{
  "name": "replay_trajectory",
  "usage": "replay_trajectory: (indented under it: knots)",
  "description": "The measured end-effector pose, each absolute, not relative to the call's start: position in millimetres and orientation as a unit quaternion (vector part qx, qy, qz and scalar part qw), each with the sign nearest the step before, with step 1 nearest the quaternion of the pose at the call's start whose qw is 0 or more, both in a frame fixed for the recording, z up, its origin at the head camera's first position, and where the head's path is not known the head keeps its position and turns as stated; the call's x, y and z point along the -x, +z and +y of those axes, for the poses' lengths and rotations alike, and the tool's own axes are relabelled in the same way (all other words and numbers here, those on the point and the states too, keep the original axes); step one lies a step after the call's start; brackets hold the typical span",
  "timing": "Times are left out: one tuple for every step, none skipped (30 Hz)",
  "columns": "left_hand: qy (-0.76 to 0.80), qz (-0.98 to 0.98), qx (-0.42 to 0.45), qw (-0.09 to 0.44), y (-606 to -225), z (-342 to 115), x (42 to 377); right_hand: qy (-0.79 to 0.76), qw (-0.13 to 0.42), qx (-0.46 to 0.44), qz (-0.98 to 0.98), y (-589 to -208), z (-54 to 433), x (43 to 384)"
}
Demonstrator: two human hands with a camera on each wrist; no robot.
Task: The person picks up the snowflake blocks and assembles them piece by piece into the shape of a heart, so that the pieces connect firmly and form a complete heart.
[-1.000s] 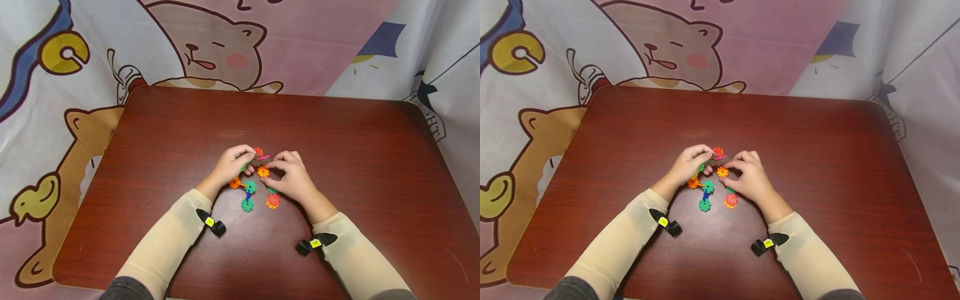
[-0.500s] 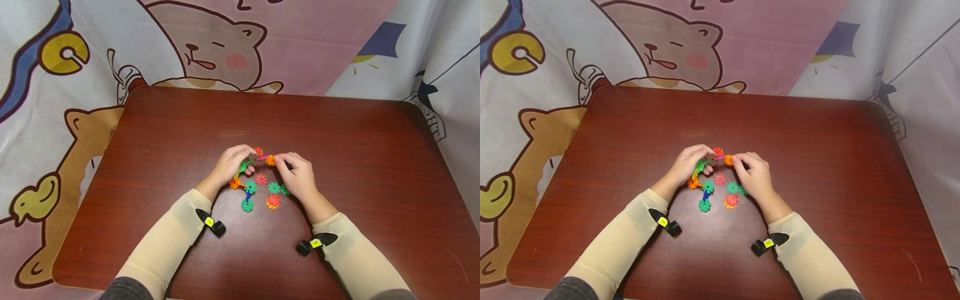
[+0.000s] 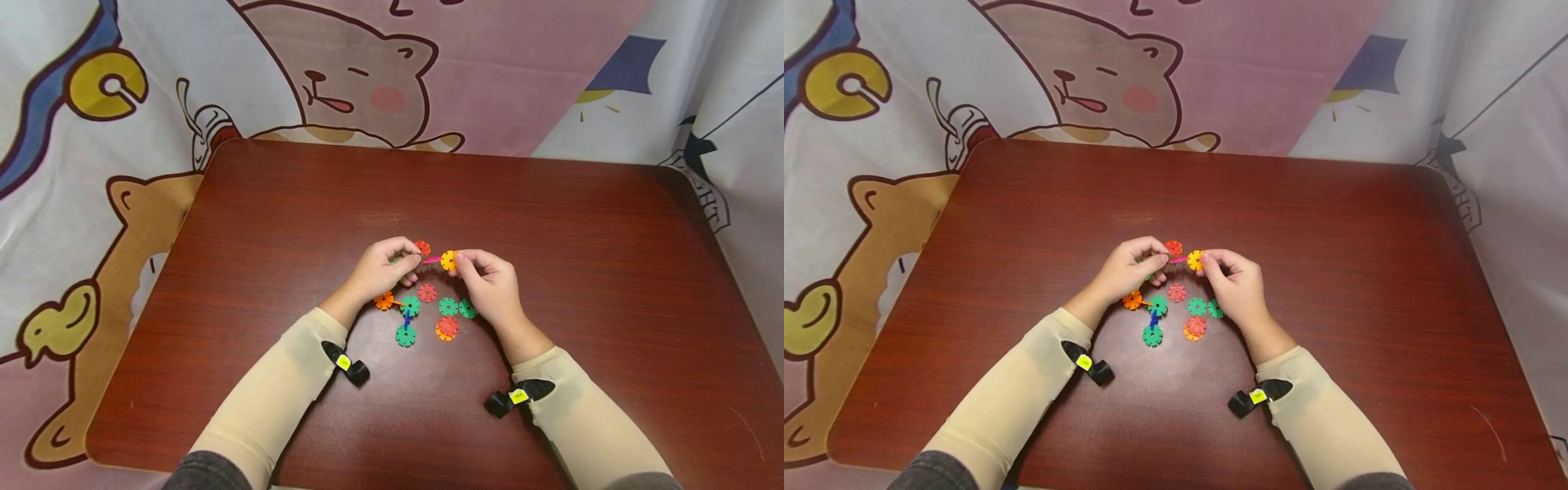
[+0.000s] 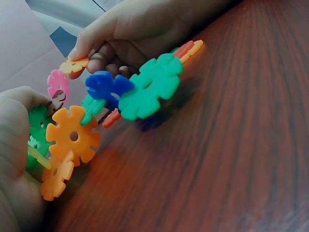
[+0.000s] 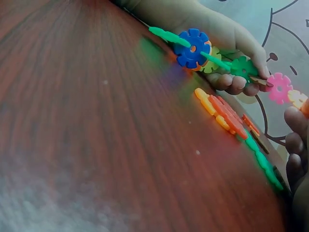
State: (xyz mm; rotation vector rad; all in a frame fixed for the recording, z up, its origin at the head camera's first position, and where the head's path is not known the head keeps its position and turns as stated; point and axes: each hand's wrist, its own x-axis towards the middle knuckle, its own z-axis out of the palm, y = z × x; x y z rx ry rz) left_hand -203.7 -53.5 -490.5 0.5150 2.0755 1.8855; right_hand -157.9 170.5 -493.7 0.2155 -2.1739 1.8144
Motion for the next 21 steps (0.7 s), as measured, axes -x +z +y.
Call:
replay_trajectory:
  knots:
    - [0.655,0.72,-0.18,0.146,-491,-54,204,0.634,0.149,-0.076,-0.755,-494,171,158]
    - [0.655,0.719,-0.18,0.146,-491,-54,204,0.634,0.15,-0.078,-0.755,-494,171,158]
    - [0.655,0.719,-0.181,0.146,-490,-54,204,0.633,0.151,-0.08,-0.755,-494,171,158]
    - [0.654,0.719,-0.183,0.146,-490,-54,204,0.631,0.153,-0.082,-0.756,-494,171,158]
    - [0.654,0.719,-0.184,0.146,-490,-54,203,0.63,0.156,-0.085,-0.756,-495,171,159]
    - [0.653,0.72,-0.186,0.145,-489,-54,203,0.628,0.158,-0.088,-0.757,-495,172,159]
    - [0.652,0.721,-0.187,0.144,-489,-54,203,0.625,0.161,-0.091,-0.759,-496,172,159]
    - [0.652,0.72,-0.189,0.143,-489,-54,203,0.621,0.164,-0.093,-0.761,-496,172,160]
    - [0.651,0.721,-0.19,0.142,-488,-54,203,0.617,0.169,-0.095,-0.763,-497,172,160]
    - [0.65,0.722,-0.191,0.142,-489,-54,203,0.613,0.173,-0.097,-0.765,-497,171,160]
    - [0.649,0.722,-0.192,0.141,-489,-54,203,0.608,0.178,-0.097,-0.768,-496,171,159]
    - [0.648,0.723,-0.193,0.141,-489,-54,203,0.601,0.181,-0.095,-0.773,-495,170,159]
    - [0.648,0.723,-0.193,0.141,-489,-54,203,0.594,0.185,-0.092,-0.778,-491,168,157]
    - [0.648,0.723,-0.194,0.14,-489,-54,203,0.587,0.189,-0.089,-0.782,-485,166,155]
    - [0.647,0.724,-0.195,0.139,-489,-54,203,0.581,0.191,-0.086,-0.786,-480,164,154]
    - [0.646,0.724,-0.196,0.139,-489,-54,203,0.576,0.193,-0.083,-0.79,-475,161,152]
    - [0.646,0.724,-0.197,0.138,-489,-54,203,0.573,0.192,-0.081,-0.793,-473,160,151]
    - [0.646,0.724,-0.197,0.138,-489,-54,203,0.573,0.191,-0.081,-0.793,-473,160,151]
    - [0.646,0.724,-0.198,0.138,-489,-54,203,0.576,0.19,-0.084,-0.791,-473,160,151]
    - [0.646,0.724,-0.198,0.137,-489,-54,203,0.577,0.19,-0.088,-0.79,-477,162,153]
    - [0.646,0.724,-0.198,0.137,-489,-54,203,0.576,0.189,-0.091,-0.79,-483,164,155]
